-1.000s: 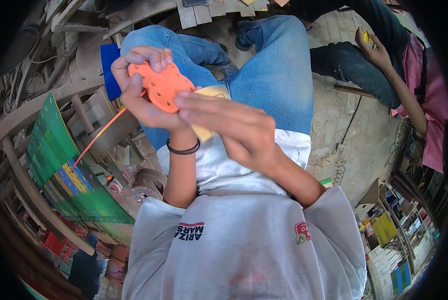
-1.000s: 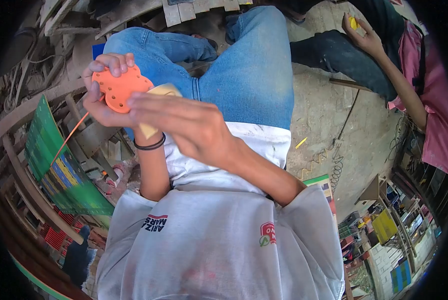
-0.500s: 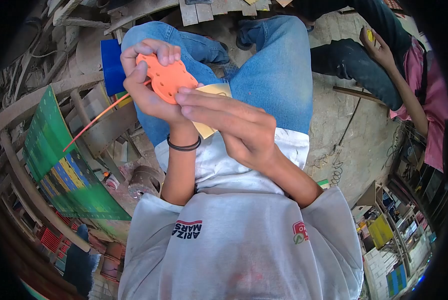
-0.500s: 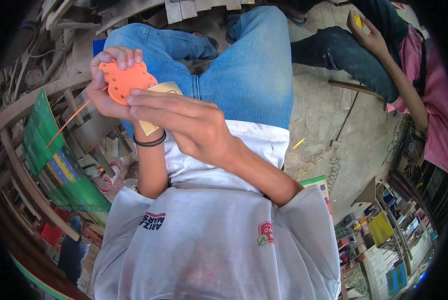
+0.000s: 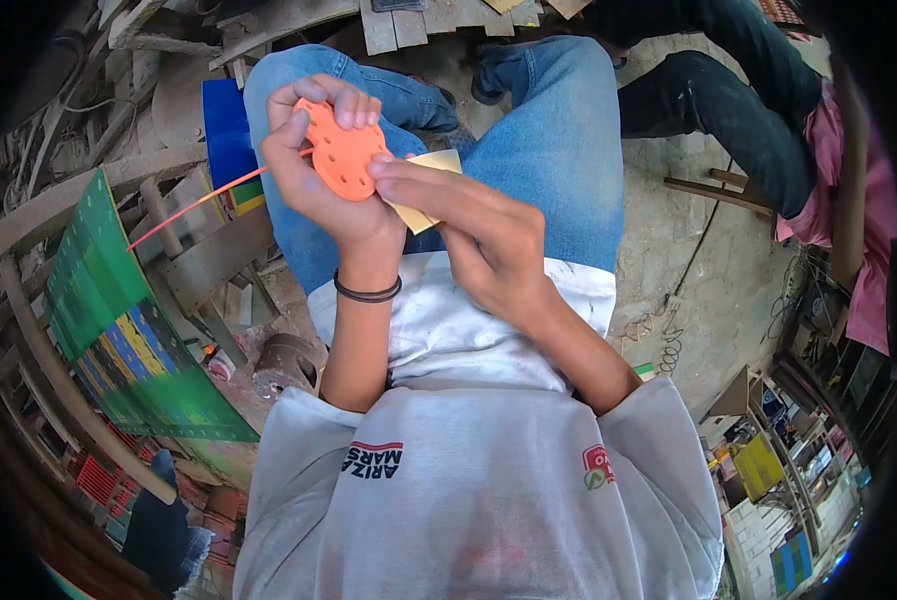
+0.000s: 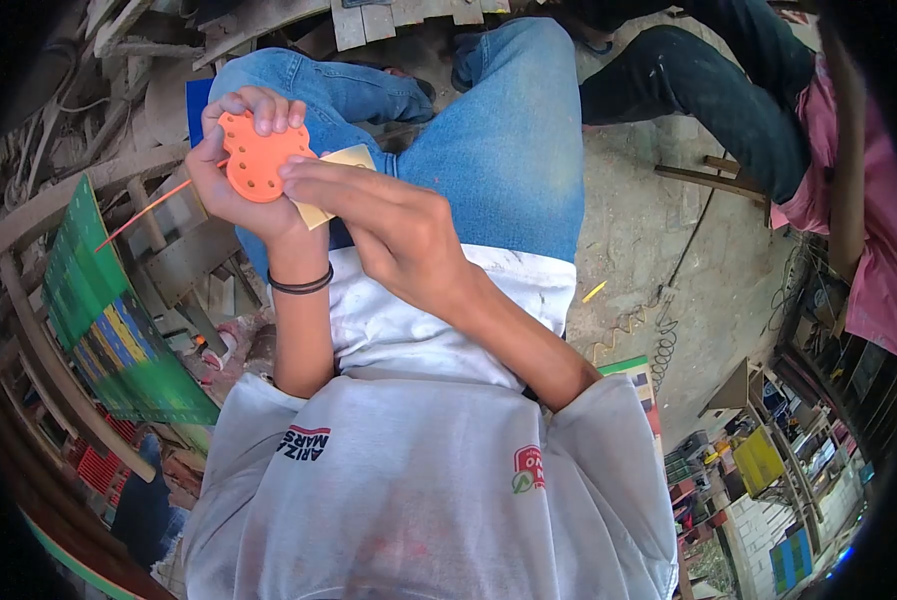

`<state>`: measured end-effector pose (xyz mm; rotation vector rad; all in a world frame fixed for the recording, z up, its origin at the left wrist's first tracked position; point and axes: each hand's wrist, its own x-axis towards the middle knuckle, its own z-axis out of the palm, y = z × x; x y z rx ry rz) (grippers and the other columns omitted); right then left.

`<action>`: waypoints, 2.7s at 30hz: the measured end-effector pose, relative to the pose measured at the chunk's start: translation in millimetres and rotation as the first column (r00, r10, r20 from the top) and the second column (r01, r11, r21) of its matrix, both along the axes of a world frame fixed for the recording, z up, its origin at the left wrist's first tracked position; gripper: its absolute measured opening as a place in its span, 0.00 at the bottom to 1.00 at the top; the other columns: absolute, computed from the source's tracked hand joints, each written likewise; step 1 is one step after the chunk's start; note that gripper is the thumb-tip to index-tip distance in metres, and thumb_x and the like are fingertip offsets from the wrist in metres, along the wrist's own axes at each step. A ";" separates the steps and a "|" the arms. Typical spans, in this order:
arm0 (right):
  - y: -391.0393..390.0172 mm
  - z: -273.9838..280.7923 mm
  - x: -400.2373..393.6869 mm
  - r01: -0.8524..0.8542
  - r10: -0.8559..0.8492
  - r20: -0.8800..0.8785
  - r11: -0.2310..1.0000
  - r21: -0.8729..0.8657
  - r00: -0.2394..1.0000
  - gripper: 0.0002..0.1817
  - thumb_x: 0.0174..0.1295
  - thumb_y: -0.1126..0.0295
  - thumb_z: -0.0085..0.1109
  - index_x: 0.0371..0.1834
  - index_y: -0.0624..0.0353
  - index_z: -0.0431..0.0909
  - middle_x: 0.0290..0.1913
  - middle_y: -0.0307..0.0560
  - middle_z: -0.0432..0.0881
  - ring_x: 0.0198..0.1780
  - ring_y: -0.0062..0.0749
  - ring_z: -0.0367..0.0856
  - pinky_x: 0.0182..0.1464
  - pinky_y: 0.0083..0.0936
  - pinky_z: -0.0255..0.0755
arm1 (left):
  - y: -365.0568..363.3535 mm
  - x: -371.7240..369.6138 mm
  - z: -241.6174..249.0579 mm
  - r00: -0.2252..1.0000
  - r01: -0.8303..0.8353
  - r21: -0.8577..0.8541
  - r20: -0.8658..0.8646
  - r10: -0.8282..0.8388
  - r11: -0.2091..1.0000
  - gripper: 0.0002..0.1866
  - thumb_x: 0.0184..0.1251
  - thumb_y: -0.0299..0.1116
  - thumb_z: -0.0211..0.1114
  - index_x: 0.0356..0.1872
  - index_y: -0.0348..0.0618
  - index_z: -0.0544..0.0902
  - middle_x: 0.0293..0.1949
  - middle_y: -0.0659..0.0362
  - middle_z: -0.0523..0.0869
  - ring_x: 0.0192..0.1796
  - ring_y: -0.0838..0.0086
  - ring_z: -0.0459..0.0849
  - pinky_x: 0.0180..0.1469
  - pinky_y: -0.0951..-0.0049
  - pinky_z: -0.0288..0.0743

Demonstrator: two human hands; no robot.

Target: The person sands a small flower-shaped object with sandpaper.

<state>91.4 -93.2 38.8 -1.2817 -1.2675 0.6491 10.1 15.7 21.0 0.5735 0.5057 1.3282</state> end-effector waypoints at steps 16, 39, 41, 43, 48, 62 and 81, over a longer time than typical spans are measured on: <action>8.7 9.9 -8.3 0.012 -0.011 -0.009 0.986 0.168 1.000 0.20 0.53 0.86 0.54 0.50 0.66 0.82 0.52 0.53 0.85 0.53 0.45 0.85 0.55 0.33 0.80 | 2.4 0.6 -4.9 0.998 0.067 0.062 -0.022 -0.066 0.996 0.09 0.67 0.36 0.44 0.37 0.40 0.67 0.29 0.56 0.70 0.32 0.75 0.66 0.38 0.71 0.65; 17.7 0.2 7.1 -0.018 0.016 0.046 0.999 0.051 0.999 0.19 0.53 0.85 0.58 0.49 0.63 0.83 0.52 0.51 0.85 0.56 0.47 0.84 0.57 0.34 0.79 | -1.2 6.0 -3.3 0.990 0.144 0.052 0.001 -0.144 0.988 0.10 0.67 0.37 0.45 0.37 0.41 0.66 0.29 0.57 0.69 0.33 0.75 0.67 0.39 0.72 0.64; 13.7 6.6 3.1 -0.008 0.002 0.066 0.996 0.088 0.998 0.22 0.50 0.87 0.54 0.50 0.64 0.83 0.52 0.53 0.85 0.56 0.46 0.84 0.58 0.33 0.78 | -4.9 8.3 -2.6 0.986 0.164 -0.032 0.027 -0.163 0.986 0.10 0.67 0.37 0.45 0.38 0.40 0.67 0.30 0.57 0.69 0.33 0.74 0.67 0.40 0.71 0.65; 14.5 12.8 -2.2 -0.041 0.036 0.027 0.980 0.195 0.999 0.24 0.48 0.89 0.50 0.50 0.65 0.84 0.51 0.54 0.86 0.56 0.44 0.84 0.60 0.32 0.76 | 4.2 0.1 -7.5 0.973 0.227 -0.043 0.049 -0.225 0.973 0.10 0.67 0.37 0.46 0.39 0.40 0.68 0.31 0.57 0.70 0.33 0.74 0.67 0.39 0.71 0.65; 15.9 -0.9 25.4 -0.029 0.024 0.104 0.998 0.047 0.994 0.24 0.48 0.92 0.49 0.49 0.71 0.82 0.51 0.56 0.85 0.57 0.47 0.84 0.62 0.36 0.75 | -4.0 7.5 -5.0 0.967 0.252 -0.108 0.057 -0.247 0.962 0.11 0.67 0.37 0.48 0.41 0.40 0.69 0.34 0.54 0.73 0.35 0.72 0.70 0.41 0.69 0.69; 18.9 12.9 13.3 -0.079 0.063 0.088 0.978 0.195 0.994 0.22 0.48 0.91 0.51 0.48 0.70 0.83 0.51 0.57 0.85 0.61 0.55 0.80 0.64 0.42 0.72 | 3.6 -0.8 -9.6 0.854 0.509 -0.115 0.193 -0.484 0.853 0.10 0.66 0.35 0.51 0.40 0.39 0.70 0.34 0.53 0.74 0.38 0.70 0.73 0.45 0.73 0.72; 17.6 6.0 14.3 0.025 -0.056 0.188 0.986 0.163 0.981 0.22 0.49 0.91 0.52 0.49 0.69 0.82 0.53 0.57 0.84 0.64 0.51 0.78 0.66 0.42 0.71 | -3.0 3.9 -2.8 0.862 0.496 -0.169 0.216 -0.459 0.852 0.10 0.66 0.36 0.52 0.36 0.40 0.69 0.34 0.53 0.74 0.35 0.71 0.72 0.40 0.71 0.70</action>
